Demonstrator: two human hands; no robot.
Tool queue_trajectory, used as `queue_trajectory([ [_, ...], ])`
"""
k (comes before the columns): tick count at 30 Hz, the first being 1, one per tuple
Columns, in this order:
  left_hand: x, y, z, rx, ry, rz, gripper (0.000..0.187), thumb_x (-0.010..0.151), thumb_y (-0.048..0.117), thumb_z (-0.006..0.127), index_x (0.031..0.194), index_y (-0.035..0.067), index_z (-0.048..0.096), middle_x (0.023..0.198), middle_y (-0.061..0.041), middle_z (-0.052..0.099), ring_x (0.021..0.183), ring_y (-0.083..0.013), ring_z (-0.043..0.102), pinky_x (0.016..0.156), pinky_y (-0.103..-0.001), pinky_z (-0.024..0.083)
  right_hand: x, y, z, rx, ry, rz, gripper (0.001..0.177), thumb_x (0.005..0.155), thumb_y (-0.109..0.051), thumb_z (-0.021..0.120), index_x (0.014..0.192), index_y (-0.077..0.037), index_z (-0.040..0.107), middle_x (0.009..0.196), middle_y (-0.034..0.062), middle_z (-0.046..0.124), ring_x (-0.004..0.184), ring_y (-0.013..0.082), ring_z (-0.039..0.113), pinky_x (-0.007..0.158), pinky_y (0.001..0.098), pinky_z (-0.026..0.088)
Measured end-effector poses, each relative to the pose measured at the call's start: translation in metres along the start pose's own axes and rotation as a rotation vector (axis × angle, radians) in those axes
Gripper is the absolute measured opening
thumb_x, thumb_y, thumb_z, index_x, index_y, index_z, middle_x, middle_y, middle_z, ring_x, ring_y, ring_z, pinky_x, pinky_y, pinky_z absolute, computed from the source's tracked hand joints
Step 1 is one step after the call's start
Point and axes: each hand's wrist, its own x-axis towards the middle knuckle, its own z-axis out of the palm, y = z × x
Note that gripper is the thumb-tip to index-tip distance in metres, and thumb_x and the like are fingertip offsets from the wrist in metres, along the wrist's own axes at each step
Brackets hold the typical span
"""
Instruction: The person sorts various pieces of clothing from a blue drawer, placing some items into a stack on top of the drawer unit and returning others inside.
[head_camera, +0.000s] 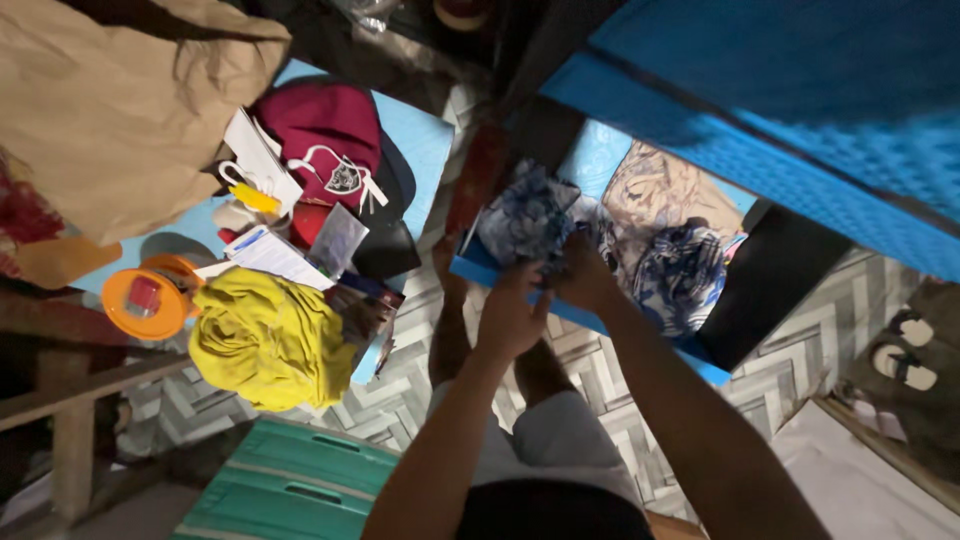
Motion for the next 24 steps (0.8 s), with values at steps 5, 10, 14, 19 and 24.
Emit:
queue_trajectory([
  [5,0.022,-0.005,0.009,-0.341,0.169,-0.143,0.033,0.098,0.028,0.063,0.121,0.005,0.061,0.099,-0.013,0.073,0.084,-0.0338,0.075,0.073,-0.041,0.06,-0.035,-0.079,-0.074,0.057,0.15,0.025,0.051,0.069,-0.021,0.078,0.11,0.006,0.065,0.128,0.0318,0.058,0.121,0.0474,0.054,0.099,0.0502,0.05],
  [10,0.044,0.015,0.003,-0.059,0.042,-0.235,0.044,0.087,0.035,0.081,0.108,-0.002,0.068,0.096,-0.021,0.073,0.095,-0.0406,0.071,0.079,-0.047,0.056,-0.048,-0.162,-0.161,0.042,0.024,-0.032,0.036,0.064,-0.008,0.075,0.099,-0.002,0.068,0.132,0.0196,0.063,0.134,0.0408,0.055,0.108,0.046,0.052],
  [14,0.034,0.059,-0.004,-0.446,0.097,-0.179,0.052,0.083,0.027,0.077,0.126,0.0,0.066,0.114,-0.02,0.077,0.106,-0.0339,0.074,0.092,-0.04,0.056,-0.054,-0.198,-0.217,0.204,0.165,-0.078,0.032,0.07,-0.017,0.085,0.09,-0.002,0.066,0.133,0.0236,0.062,0.127,0.0429,0.057,0.099,0.0467,0.051],
  [19,0.012,0.116,-0.022,-0.316,0.071,0.074,0.068,0.078,0.021,0.078,0.138,-0.003,0.054,0.122,-0.023,0.071,0.115,-0.0338,0.07,0.098,-0.039,0.053,-0.066,-0.21,-0.255,0.517,0.289,0.409,0.036,0.081,-0.012,0.077,0.115,-0.005,0.064,0.114,0.0109,0.074,0.105,0.0205,0.077,0.088,0.0329,0.061],
  [24,-0.008,0.181,-0.048,-0.178,0.069,0.316,0.079,0.078,0.023,0.087,0.139,-0.009,0.047,0.128,-0.029,0.061,0.12,-0.0407,0.061,0.099,-0.043,0.048,-0.068,-0.241,-0.309,0.625,0.578,0.299,0.043,0.087,-0.005,0.067,0.129,-0.003,0.059,0.108,0.01,0.071,0.096,0.0156,0.067,0.081,0.0313,0.055],
])
